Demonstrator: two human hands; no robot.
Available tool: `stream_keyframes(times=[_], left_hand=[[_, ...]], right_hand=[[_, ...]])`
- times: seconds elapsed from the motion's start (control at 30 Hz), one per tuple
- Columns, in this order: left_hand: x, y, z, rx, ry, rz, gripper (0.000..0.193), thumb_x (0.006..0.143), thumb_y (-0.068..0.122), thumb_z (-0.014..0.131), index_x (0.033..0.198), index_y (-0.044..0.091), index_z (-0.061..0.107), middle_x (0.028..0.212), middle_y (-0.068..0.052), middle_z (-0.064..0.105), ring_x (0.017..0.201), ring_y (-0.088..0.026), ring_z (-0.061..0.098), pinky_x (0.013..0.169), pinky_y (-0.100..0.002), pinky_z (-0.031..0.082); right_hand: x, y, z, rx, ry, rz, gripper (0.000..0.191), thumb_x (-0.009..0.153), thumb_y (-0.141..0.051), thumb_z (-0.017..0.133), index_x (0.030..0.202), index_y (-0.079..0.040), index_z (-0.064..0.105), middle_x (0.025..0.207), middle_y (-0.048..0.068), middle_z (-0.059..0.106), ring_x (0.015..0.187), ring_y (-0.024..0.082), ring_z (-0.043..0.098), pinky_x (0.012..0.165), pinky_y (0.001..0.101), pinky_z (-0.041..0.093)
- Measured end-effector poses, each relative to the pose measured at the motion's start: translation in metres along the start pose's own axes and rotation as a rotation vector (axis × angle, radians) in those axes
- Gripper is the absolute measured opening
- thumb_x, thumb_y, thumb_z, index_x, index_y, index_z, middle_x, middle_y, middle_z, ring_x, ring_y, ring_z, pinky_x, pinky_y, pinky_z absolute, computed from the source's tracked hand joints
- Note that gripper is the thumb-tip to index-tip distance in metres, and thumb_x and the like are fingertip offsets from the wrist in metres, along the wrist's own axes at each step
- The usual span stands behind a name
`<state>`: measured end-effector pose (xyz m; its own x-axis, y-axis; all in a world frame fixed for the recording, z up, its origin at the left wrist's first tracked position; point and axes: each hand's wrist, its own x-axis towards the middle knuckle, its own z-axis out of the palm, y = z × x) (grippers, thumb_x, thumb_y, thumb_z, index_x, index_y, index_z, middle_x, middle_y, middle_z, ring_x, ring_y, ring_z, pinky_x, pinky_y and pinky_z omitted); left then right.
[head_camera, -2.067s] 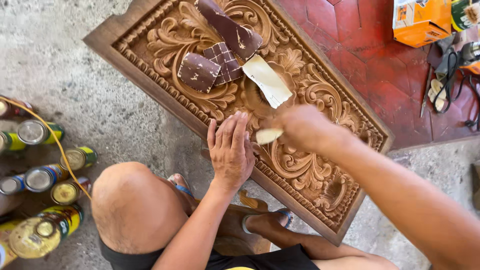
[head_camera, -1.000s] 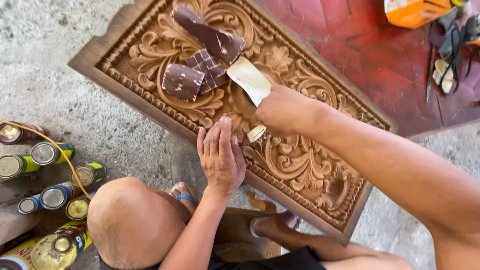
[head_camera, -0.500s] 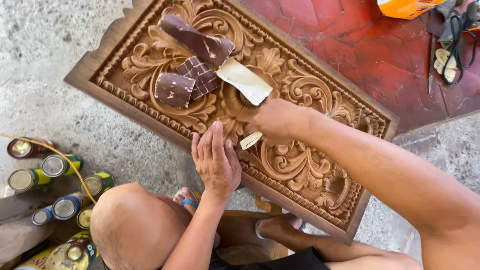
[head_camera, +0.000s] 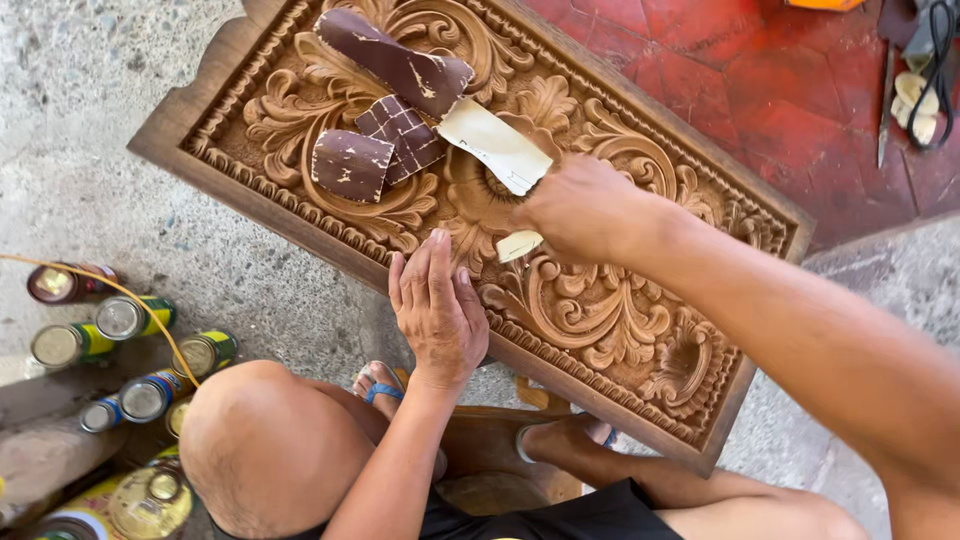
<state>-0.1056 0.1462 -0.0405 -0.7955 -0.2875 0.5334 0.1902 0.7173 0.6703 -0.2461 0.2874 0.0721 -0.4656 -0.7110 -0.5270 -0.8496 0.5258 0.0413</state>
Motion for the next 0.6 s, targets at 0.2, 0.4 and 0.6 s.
stream_keyframes(times=[0.2, 0.4, 0.6], left_hand=[[0.001, 0.001, 0.002, -0.015, 0.048, -0.005, 0.046, 0.102, 0.005, 0.059, 0.147, 0.002, 0.047, 0.141, -0.015, 0.060, 0.132, -0.031, 0.058, 0.122, -0.054, 0.034], [0.000, -0.003, 0.000, -0.071, 0.091, 0.017, 0.044, 0.103, 0.000, 0.056, 0.146, 0.003, 0.048, 0.137, -0.016, 0.062, 0.130, -0.033, 0.059, 0.120, -0.053, 0.041], [-0.002, -0.011, 0.002, -0.145, 0.124, 0.014, 0.049, 0.098, -0.008, 0.052, 0.144, 0.005, 0.049, 0.132, -0.016, 0.063, 0.127, -0.035, 0.061, 0.117, -0.053, 0.047]], right_hand=[[-0.015, -0.022, 0.028, 0.358, 0.010, 0.178, 0.041, 0.080, -0.009, 0.065, 0.115, -0.029, 0.074, 0.084, 0.006, 0.075, 0.082, 0.030, 0.072, 0.073, 0.0445, 0.056], [-0.027, -0.034, 0.034, 0.276, 0.027, 0.109, 0.053, 0.082, -0.012, 0.067, 0.131, -0.029, 0.066, 0.091, 0.007, 0.074, 0.085, 0.027, 0.071, 0.078, 0.0432, 0.054], [-0.056, -0.058, 0.054, 0.246, 0.321, 0.160, 0.051, 0.079, -0.013, 0.071, 0.127, -0.029, 0.068, 0.124, 0.008, 0.066, 0.118, 0.028, 0.058, 0.105, 0.0434, 0.043]])
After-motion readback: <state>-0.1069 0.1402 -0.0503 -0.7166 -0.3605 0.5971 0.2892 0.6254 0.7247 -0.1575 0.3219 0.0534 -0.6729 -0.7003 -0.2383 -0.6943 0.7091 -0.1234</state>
